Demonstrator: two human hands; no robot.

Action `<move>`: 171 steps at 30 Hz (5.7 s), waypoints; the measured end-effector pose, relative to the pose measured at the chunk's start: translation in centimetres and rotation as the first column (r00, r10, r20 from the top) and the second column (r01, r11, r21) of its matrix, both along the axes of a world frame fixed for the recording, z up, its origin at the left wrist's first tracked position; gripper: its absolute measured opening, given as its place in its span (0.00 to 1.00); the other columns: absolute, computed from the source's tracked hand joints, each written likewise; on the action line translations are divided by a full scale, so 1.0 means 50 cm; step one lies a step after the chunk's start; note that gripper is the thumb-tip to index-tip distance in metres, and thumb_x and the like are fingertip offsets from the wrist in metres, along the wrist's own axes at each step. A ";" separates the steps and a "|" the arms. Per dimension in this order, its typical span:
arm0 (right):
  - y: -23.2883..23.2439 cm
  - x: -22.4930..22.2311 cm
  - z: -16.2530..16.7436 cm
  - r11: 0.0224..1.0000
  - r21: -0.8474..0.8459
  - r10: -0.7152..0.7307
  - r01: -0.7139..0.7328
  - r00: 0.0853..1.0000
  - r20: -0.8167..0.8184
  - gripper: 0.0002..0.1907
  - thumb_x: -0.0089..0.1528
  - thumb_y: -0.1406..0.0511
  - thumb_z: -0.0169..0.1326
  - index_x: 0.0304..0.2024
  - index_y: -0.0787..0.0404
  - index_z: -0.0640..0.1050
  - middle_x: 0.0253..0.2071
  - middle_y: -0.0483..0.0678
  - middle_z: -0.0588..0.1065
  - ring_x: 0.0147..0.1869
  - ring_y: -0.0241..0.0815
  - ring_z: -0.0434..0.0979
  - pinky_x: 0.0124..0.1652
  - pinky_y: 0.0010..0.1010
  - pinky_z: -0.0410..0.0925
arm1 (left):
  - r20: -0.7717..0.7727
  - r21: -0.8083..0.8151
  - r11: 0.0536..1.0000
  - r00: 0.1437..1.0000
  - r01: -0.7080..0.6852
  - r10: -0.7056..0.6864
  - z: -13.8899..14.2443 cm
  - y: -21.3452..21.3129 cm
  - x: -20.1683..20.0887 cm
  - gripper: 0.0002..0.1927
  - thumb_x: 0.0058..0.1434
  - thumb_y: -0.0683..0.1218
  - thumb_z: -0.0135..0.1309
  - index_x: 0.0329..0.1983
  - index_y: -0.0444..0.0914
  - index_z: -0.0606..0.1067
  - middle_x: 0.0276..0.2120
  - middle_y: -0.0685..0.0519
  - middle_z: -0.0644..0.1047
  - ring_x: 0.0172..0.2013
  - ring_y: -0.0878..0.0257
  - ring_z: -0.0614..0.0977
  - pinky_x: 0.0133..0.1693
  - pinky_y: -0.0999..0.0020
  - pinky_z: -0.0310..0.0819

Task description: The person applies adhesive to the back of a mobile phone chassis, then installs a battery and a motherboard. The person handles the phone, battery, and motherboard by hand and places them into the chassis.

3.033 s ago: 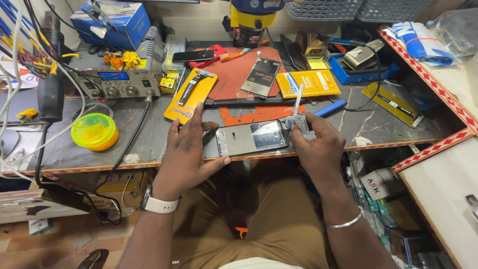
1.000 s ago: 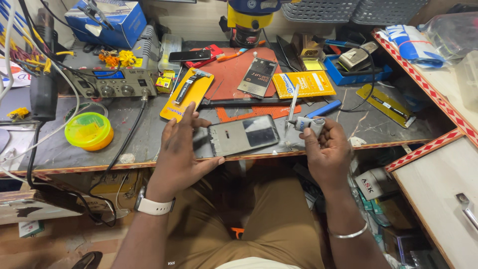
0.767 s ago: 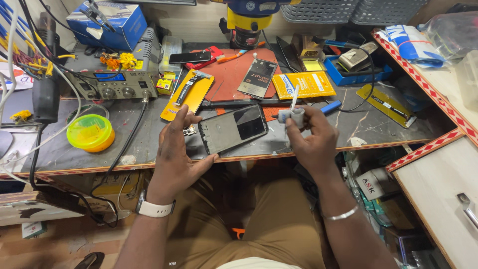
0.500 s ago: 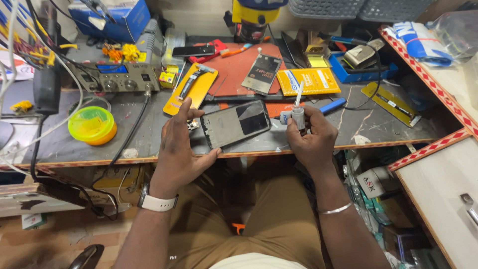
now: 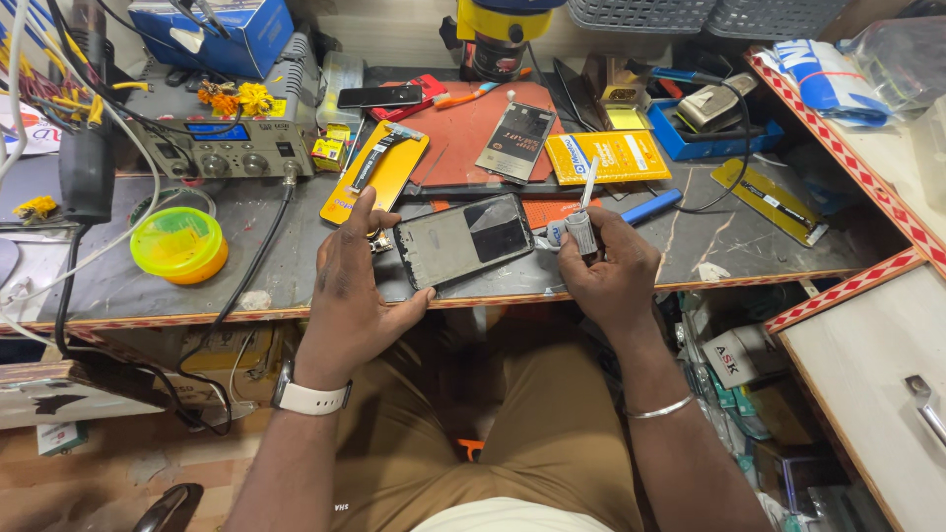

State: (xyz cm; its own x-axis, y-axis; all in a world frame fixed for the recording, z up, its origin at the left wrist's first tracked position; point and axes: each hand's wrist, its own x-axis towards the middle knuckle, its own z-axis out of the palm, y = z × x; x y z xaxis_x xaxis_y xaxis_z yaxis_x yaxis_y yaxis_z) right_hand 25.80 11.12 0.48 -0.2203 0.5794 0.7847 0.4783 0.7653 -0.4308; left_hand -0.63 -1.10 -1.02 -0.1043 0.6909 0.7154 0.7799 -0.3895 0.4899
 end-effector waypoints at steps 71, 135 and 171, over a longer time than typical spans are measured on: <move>0.003 0.008 -0.007 0.999 0.019 0.047 -0.047 0.999 0.005 0.12 0.60 0.70 0.62 0.44 0.69 0.79 0.34 0.53 0.80 0.36 0.40 0.83 0.37 0.31 0.75 | 0.000 0.001 1.000 1.000 -0.005 0.005 0.002 -0.001 -0.002 0.62 0.45 0.45 0.73 0.78 0.38 0.47 0.60 0.47 0.73 0.62 0.50 0.74 0.67 0.49 0.57; -0.083 -0.100 -0.010 0.864 -0.315 0.384 -0.392 0.919 -0.090 0.13 0.60 0.70 0.63 0.47 0.65 0.79 0.36 0.44 0.81 0.35 0.28 0.78 0.34 0.21 0.70 | 0.228 -0.030 0.975 0.951 0.220 -0.207 -0.005 -0.002 0.015 0.54 0.53 0.34 0.67 0.77 0.42 0.49 0.68 0.45 0.71 0.49 0.58 0.86 0.47 0.67 0.84; -0.050 -0.057 0.003 0.879 -0.363 0.325 -0.310 0.946 -0.022 0.14 0.60 0.68 0.64 0.47 0.67 0.80 0.31 0.44 0.79 0.31 0.27 0.72 0.32 0.21 0.68 | 0.208 -0.026 0.978 0.959 0.205 -0.195 -0.002 -0.004 0.015 0.54 0.54 0.34 0.67 0.78 0.42 0.49 0.68 0.46 0.71 0.48 0.58 0.86 0.48 0.67 0.84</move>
